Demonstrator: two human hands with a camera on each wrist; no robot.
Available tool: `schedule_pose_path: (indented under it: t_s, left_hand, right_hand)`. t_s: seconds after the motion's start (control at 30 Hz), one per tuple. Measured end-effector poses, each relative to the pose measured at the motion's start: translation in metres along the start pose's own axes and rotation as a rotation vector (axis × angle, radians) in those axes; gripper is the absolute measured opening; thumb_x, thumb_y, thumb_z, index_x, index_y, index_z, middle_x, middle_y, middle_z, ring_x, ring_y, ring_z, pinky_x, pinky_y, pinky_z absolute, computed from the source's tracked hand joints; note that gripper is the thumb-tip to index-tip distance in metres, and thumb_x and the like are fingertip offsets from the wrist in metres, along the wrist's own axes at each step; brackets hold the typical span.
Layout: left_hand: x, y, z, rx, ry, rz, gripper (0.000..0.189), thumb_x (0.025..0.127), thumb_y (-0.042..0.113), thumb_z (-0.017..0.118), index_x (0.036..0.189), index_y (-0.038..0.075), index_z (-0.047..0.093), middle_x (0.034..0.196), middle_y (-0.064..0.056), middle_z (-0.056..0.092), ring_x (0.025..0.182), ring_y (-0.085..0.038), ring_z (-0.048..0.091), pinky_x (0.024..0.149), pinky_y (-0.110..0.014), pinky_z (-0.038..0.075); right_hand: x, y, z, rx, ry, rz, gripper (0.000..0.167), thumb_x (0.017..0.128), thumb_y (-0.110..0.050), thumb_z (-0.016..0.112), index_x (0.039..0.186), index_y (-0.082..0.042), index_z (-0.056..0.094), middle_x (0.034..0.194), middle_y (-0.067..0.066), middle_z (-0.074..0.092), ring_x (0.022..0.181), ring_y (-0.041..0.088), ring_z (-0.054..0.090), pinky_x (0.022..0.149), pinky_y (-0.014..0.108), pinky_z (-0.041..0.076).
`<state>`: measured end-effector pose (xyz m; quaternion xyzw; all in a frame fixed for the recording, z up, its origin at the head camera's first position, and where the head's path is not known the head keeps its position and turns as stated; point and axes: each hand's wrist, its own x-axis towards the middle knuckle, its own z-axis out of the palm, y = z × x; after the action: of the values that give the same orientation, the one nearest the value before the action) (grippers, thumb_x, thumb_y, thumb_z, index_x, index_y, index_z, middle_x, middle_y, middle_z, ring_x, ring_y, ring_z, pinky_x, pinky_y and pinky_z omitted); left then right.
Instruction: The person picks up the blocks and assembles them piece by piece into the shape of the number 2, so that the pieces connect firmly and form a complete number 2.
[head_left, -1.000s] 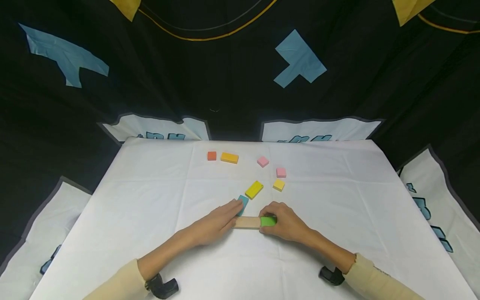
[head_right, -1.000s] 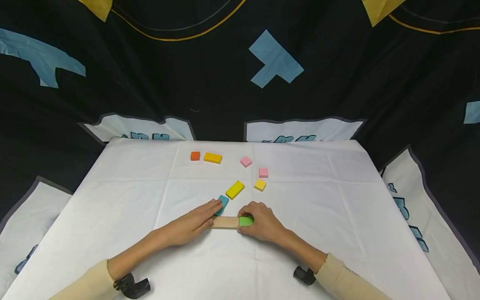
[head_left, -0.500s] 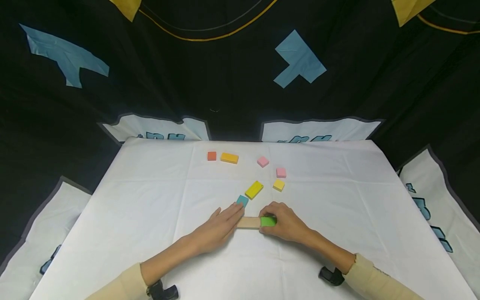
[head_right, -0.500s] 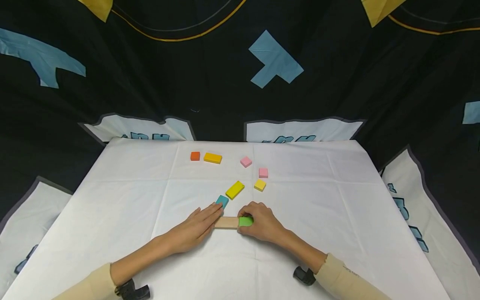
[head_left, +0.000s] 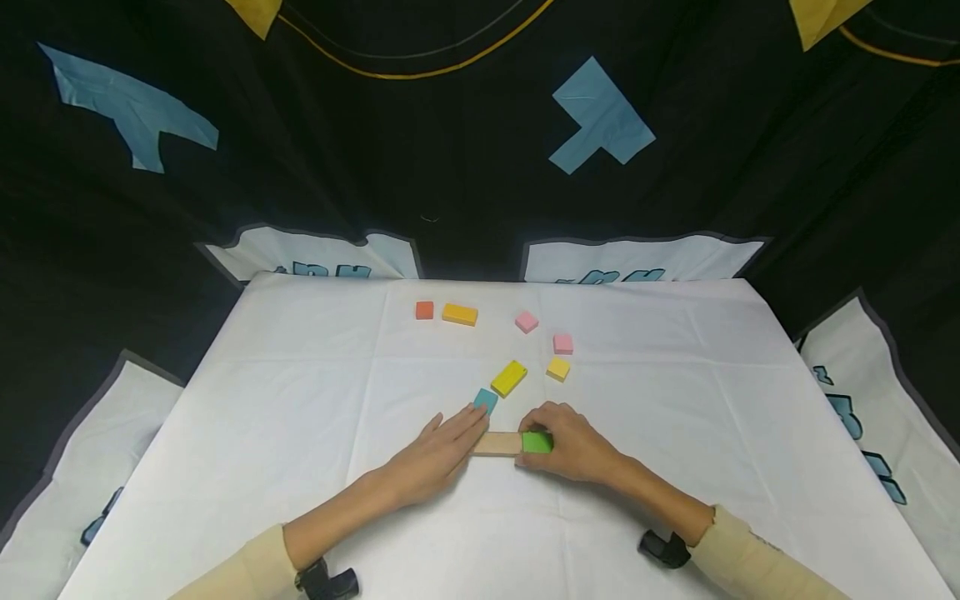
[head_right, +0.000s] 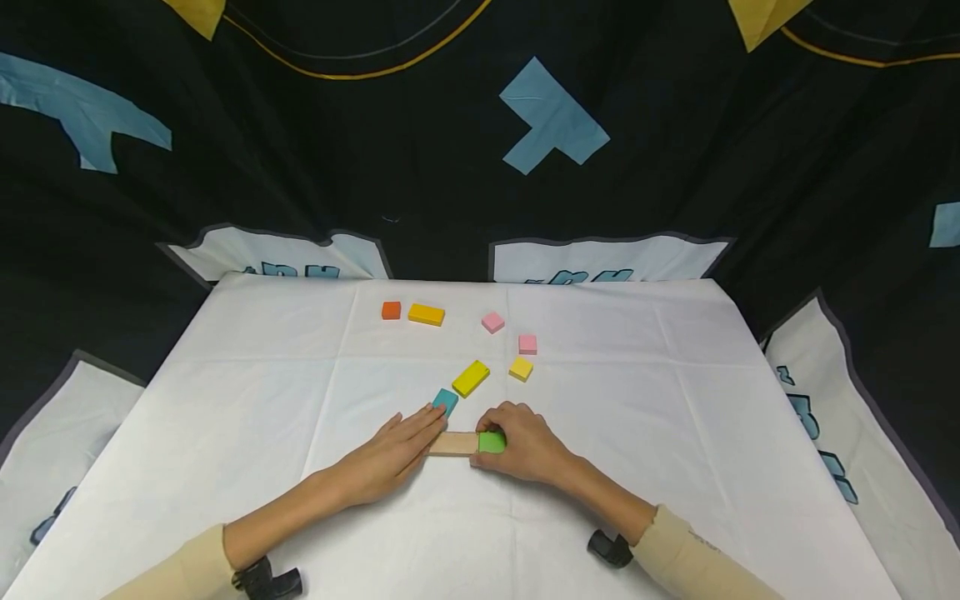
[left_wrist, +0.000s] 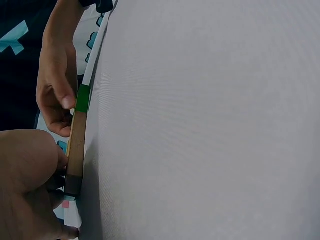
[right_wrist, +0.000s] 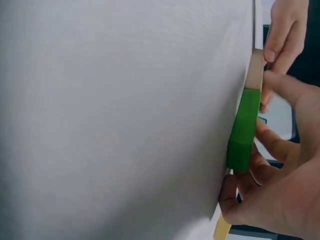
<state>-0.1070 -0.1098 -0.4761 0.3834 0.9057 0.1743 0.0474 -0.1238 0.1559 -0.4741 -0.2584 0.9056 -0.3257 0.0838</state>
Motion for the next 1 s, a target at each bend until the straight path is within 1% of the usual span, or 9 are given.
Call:
schedule_pose_path:
  t_s: [0.07, 0.13, 0.27, 0.33, 0.43, 0.57, 0.67, 0.77, 1.0]
  left_hand:
    - [0.000, 0.000, -0.001, 0.002, -0.001, 0.000, 0.049, 0.106, 0.015, 0.049, 0.152, 0.000, 0.038, 0.160, -0.014, 0.030, 0.147, -0.030, 0.025, 0.110, -0.062, 0.030]
    - [0.000, 0.000, -0.001, 0.007, -0.001, 0.002, 0.049, 0.106, 0.015, 0.049, 0.152, -0.001, 0.038, 0.160, -0.015, 0.030, 0.147, -0.030, 0.026, 0.109, -0.062, 0.030]
    - [0.001, 0.001, -0.002, 0.012, -0.006, 0.003, 0.050, 0.106, 0.014, 0.050, 0.152, -0.001, 0.038, 0.160, -0.015, 0.030, 0.147, -0.030, 0.025, 0.110, -0.062, 0.030]
    - [0.001, 0.001, -0.002, 0.013, -0.010, 0.000, 0.050, 0.106, 0.014, 0.050, 0.152, 0.000, 0.038, 0.160, -0.014, 0.030, 0.148, -0.029, 0.025, 0.110, -0.062, 0.030]
    - [0.002, 0.001, -0.003, 0.016, -0.016, -0.004, 0.050, 0.106, 0.015, 0.050, 0.152, 0.000, 0.038, 0.160, -0.014, 0.030, 0.148, -0.029, 0.024, 0.110, -0.061, 0.029]
    - [0.001, 0.001, -0.003, 0.016, -0.016, -0.005, 0.050, 0.106, 0.015, 0.050, 0.152, -0.001, 0.038, 0.160, -0.015, 0.030, 0.148, -0.029, 0.024, 0.110, -0.062, 0.029]
    - [0.001, 0.000, -0.003, 0.014, -0.021, -0.010, 0.050, 0.106, 0.016, 0.049, 0.152, 0.000, 0.037, 0.160, -0.014, 0.029, 0.148, -0.029, 0.024, 0.111, -0.061, 0.028]
    - [0.001, 0.000, -0.002, 0.013, -0.026, -0.015, 0.050, 0.107, 0.017, 0.048, 0.152, 0.000, 0.037, 0.161, -0.014, 0.029, 0.148, -0.029, 0.023, 0.111, -0.061, 0.028]
    - [0.001, 0.002, -0.002, 0.017, -0.027, -0.016, 0.049, 0.107, 0.016, 0.047, 0.152, 0.000, 0.037, 0.161, -0.014, 0.029, 0.148, -0.029, 0.024, 0.111, -0.061, 0.029]
  right_hand:
    - [0.002, 0.000, -0.002, 0.011, 0.009, -0.005, 0.035, 0.083, -0.033, 0.082, 0.109, -0.014, 0.068, 0.102, -0.006, 0.063, 0.092, 0.015, 0.054, 0.080, 0.034, 0.048]
    - [0.006, 0.001, -0.003, 0.026, 0.033, 0.008, 0.042, 0.084, -0.035, 0.081, 0.115, -0.011, 0.067, 0.108, -0.002, 0.064, 0.095, 0.016, 0.056, 0.085, 0.037, 0.050]
    - [0.014, 0.000, -0.006, 0.053, 0.094, 0.085, 0.056, 0.084, -0.034, 0.082, 0.128, -0.005, 0.063, 0.120, 0.007, 0.063, 0.098, 0.020, 0.056, 0.089, 0.040, 0.051]
    - [0.018, 0.001, -0.007, 0.061, 0.113, 0.126, 0.063, 0.083, -0.032, 0.083, 0.133, -0.003, 0.059, 0.123, 0.009, 0.063, 0.099, 0.021, 0.056, 0.091, 0.040, 0.051]
    - [0.025, 0.004, -0.008, 0.065, 0.129, 0.162, 0.071, 0.082, -0.031, 0.084, 0.139, -0.002, 0.055, 0.129, 0.011, 0.061, 0.104, 0.022, 0.057, 0.095, 0.041, 0.051]
    - [0.033, 0.006, -0.008, 0.061, 0.137, 0.186, 0.075, 0.082, -0.033, 0.084, 0.142, 0.000, 0.052, 0.137, 0.014, 0.058, 0.114, 0.026, 0.057, 0.102, 0.044, 0.047]
    - [0.038, 0.006, -0.009, 0.052, 0.144, 0.195, 0.076, 0.082, -0.032, 0.084, 0.142, 0.001, 0.050, 0.139, 0.017, 0.056, 0.122, 0.029, 0.055, 0.107, 0.045, 0.043]
    - [0.043, 0.007, -0.009, 0.041, 0.152, 0.207, 0.078, 0.082, -0.032, 0.084, 0.142, 0.003, 0.049, 0.140, 0.018, 0.055, 0.126, 0.032, 0.053, 0.108, 0.047, 0.041]
    - [0.055, 0.007, -0.008, 0.024, 0.155, 0.229, 0.080, 0.081, -0.032, 0.085, 0.142, 0.005, 0.049, 0.139, 0.019, 0.055, 0.127, 0.033, 0.052, 0.108, 0.047, 0.041]
